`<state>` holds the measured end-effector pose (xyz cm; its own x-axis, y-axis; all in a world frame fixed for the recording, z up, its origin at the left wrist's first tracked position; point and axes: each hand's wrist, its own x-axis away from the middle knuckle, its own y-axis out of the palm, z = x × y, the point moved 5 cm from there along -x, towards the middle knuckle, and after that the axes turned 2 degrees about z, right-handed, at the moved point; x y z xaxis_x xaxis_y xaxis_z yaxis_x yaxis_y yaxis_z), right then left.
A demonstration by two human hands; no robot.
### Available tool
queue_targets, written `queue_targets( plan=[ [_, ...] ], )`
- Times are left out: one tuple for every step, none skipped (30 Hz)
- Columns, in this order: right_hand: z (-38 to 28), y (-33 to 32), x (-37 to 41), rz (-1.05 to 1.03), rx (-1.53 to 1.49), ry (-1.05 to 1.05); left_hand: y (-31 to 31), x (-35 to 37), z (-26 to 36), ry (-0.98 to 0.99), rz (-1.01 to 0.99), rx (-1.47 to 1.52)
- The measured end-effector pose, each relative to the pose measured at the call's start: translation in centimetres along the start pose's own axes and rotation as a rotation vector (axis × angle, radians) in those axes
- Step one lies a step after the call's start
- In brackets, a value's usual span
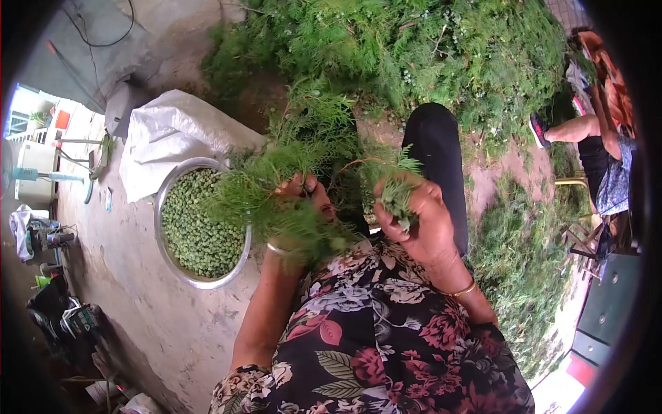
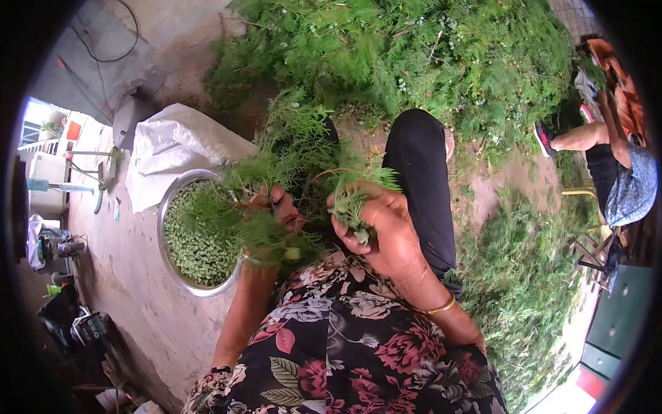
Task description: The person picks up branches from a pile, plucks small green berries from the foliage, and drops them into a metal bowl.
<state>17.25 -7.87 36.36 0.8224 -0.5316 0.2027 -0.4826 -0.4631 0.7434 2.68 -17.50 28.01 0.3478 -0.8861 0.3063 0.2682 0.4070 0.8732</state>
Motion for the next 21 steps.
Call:
queue_targets(
  plan=[
    [0.4, -0.6, 0.3, 0.138, 0.090, 0.046, -2.7, -0.8, -0.1, 0.100, 0.034, -0.067],
    [0.7, -0.5, 0.4, 0.134, 0.089, 0.049, -4.2, -1.1, 0.1, 0.198, 0.068, -0.135],
    [0.9, -0.7, 0.4, 0.151, 0.145, 0.061, -2.6, -0.4, 0.5, 0.199, 0.069, -0.136],
    [1.1, -0.9, 0.5, 0.171, 0.203, 0.067, -0.3, 0.6, 0.5, 0.112, -0.018, -0.146],
    [1.0, -1.1, 0.5, 0.193, 0.262, 0.067, 2.0, 1.3, 0.4, 0.024, -0.111, -0.157],
    [0.6, -1.0, 0.5, 0.239, 0.296, 0.017, 3.2, 1.8, 0.4, 0.019, -0.122, -0.159],
    [0.5, -0.8, 0.4, 0.242, 0.298, 0.005, 3.9, 2.3, 0.6, 0.067, -0.066, -0.286],
    [0.0, -0.7, 0.2, 0.257, 0.458, -0.066, 4.4, 2.7, 0.8, 0.120, -0.008, -0.414],
    [-0.3, -0.3, 0.0, 0.268, 0.617, -0.136, 4.5, 2.9, 1.2, 0.177, 0.054, -0.542],
    [-0.3, 0.1, -0.3, 0.304, 0.733, -0.193, 1.8, 1.6, 0.9, 0.070, -0.066, -0.509],
    [-0.1, 0.2, -0.4, 0.298, 0.732, -0.197, 1.8, 1.7, 0.4, 0.077, -0.067, -0.513],
    [-0.2, 0.7, -0.6, 0.242, 0.890, -0.300, 1.8, 2.1, -0.3, 0.139, -0.030, -0.343],
    [-0.2, 1.3, -0.7, 0.184, 1.047, -0.406, 1.5, 2.2, -0.5, 0.200, 0.005, -0.171],
    [-0.3, 1.9, -0.8, 0.142, 1.098, -0.511, 1.0, 1.2, 0.2, -0.038, 0.012, -0.197],
    [-0.1, 1.9, -1.1, 0.142, 1.098, -0.513, 1.2, 1.4, 0.1, -0.037, 0.010, -0.198],
    [0.0, 2.4, -1.2, 0.073, 1.117, -0.609, 1.5, 2.1, 0.6, 0.162, 0.080, -0.644],
    [0.1, 3.0, -1.2, 0.005, 1.134, -0.704, 4.0, 3.2, 1.5, 0.366, 0.150, -1.087],
    [0.2, 3.2, -1.2, 0.017, 1.206, -0.713, 6.8, 2.9, 1.5, 0.219, 0.085, -0.778],
    [0.3, 3.1, -1.2, 0.020, 1.207, -0.712, 6.3, 2.6, 1.6, 0.216, 0.083, -0.777],
    [0.5, 2.9, -1.2, 0.042, 1.185, -0.655, 5.1, 2.1, 1.4, 0.131, 0.099, -0.743],
    [0.7, 2.6, -1.2, 0.063, 1.162, -0.598, 4.0, 1.8, 1.0, 0.046, 0.115, -0.708]
  ],
)
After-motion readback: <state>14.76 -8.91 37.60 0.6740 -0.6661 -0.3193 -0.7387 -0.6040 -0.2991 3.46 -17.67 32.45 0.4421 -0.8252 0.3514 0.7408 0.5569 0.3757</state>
